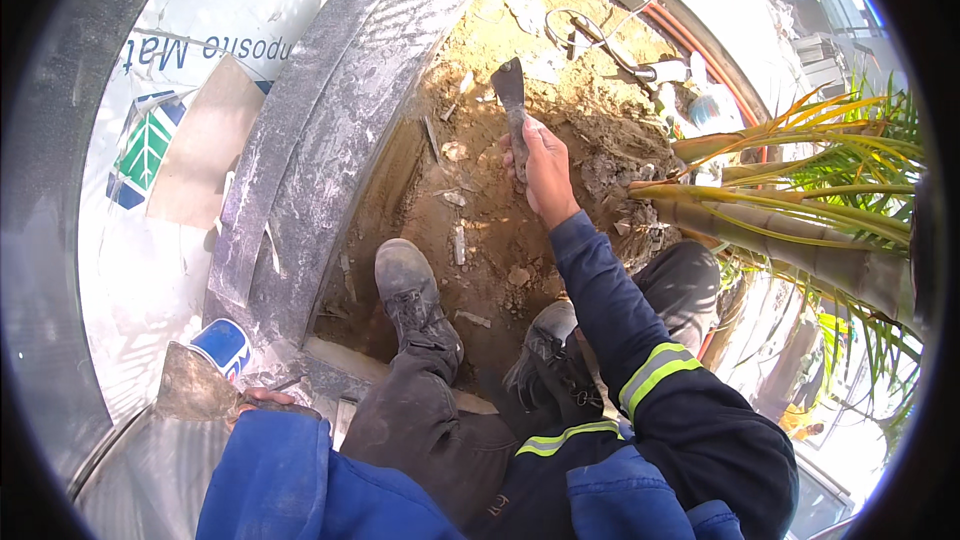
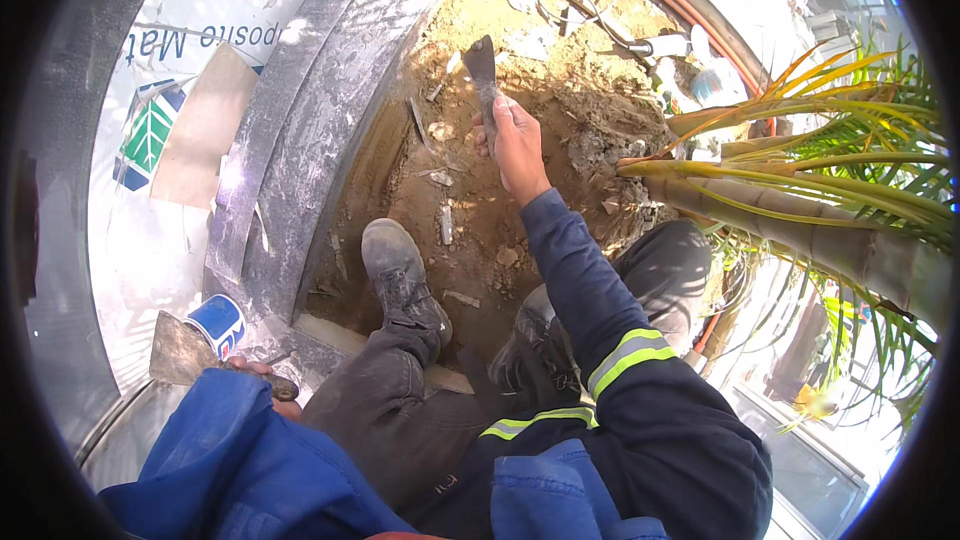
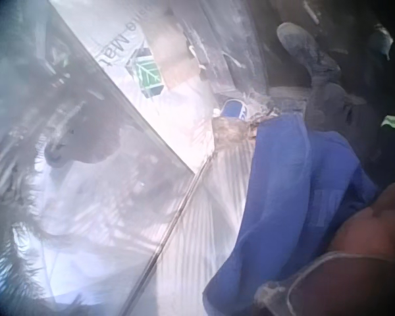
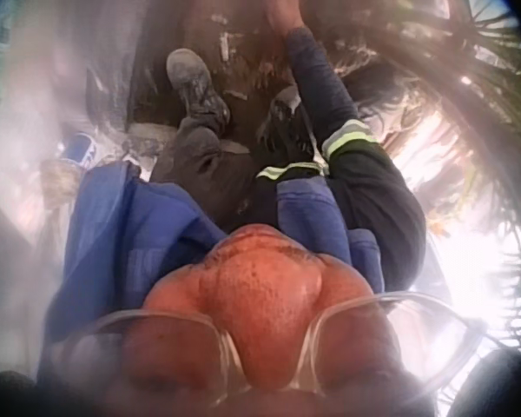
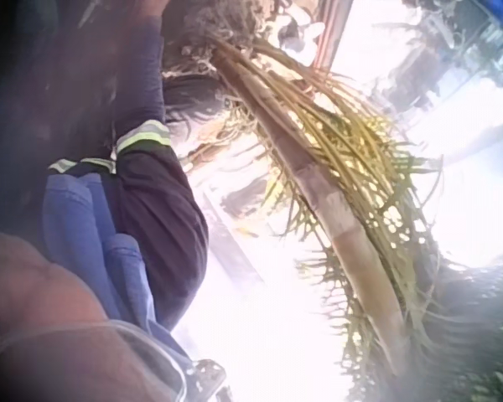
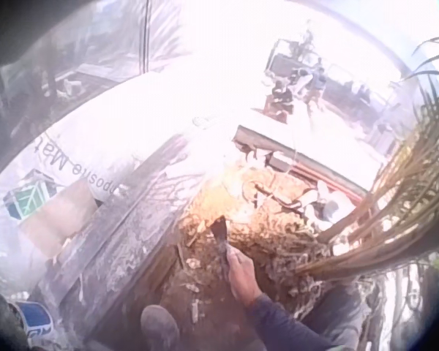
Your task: The person uses a trowel to scoop mortar from a container and applies it to the edge of a concrete structure. They repeatedly smooth and level the mortar along the joint using a second trowel, working around a potted plant in an outdoor setting.
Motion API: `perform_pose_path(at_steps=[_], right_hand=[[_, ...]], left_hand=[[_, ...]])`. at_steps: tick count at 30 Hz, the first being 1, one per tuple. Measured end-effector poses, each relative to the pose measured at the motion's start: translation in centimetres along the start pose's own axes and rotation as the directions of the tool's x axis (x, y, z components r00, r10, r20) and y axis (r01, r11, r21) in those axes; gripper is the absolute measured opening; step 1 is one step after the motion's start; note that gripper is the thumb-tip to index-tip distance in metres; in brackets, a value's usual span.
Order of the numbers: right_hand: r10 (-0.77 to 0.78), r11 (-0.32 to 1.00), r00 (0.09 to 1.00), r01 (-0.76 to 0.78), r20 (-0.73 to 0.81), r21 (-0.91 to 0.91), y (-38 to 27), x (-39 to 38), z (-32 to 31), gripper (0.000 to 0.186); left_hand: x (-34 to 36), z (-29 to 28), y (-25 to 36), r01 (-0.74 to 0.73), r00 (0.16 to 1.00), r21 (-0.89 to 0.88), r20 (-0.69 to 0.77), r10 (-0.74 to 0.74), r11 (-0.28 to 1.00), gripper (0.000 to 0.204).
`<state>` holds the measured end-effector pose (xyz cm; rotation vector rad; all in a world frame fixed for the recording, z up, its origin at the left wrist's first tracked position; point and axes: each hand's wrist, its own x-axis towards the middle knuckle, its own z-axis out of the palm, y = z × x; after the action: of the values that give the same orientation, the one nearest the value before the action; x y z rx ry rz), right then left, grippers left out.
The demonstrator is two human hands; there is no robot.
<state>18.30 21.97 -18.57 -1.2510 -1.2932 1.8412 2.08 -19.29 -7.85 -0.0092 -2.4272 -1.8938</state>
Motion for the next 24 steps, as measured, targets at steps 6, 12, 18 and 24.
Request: perform_pose_path(at_steps=[6, 12, 18, 24], right_hand=[[-0.065, 0.998, 0.997, 0.065, -0.028, -0.024, 0.9, 8.1, -0.8, 0.039], [-0.092, 0.994, 0.993, 0.096, -0.070, 0.054, 0.6, 11.1, -1.3, 0.035], [-0.003, 0.996, 0.998, 0.009, -0.061, 0.094, 0.8, 9.7, -1.9, 0.034], [-0.065, 0.996, 0.997, 0.068, 0.046, -0.061, 2.3, 9.4, -0.3, 0.041]], left_hand=[[0.7, 2.2, -0.5, 0.010, 0.999, 0.024, 0.036, -0.011, 1.000, 0.031], [1.6, 4.6, -1.2, 0.032, 0.996, 0.019, 0.079, -0.034, 0.999, 0.031], [3.4, 4.4, -2.7, 0.104, 0.956, -0.035, 0.279, -0.090, 0.994, 0.031], [0.4, 9.2, 0.5, 0.052, 0.979, -0.002, 0.199, -0.051, 0.999, 0.037]])
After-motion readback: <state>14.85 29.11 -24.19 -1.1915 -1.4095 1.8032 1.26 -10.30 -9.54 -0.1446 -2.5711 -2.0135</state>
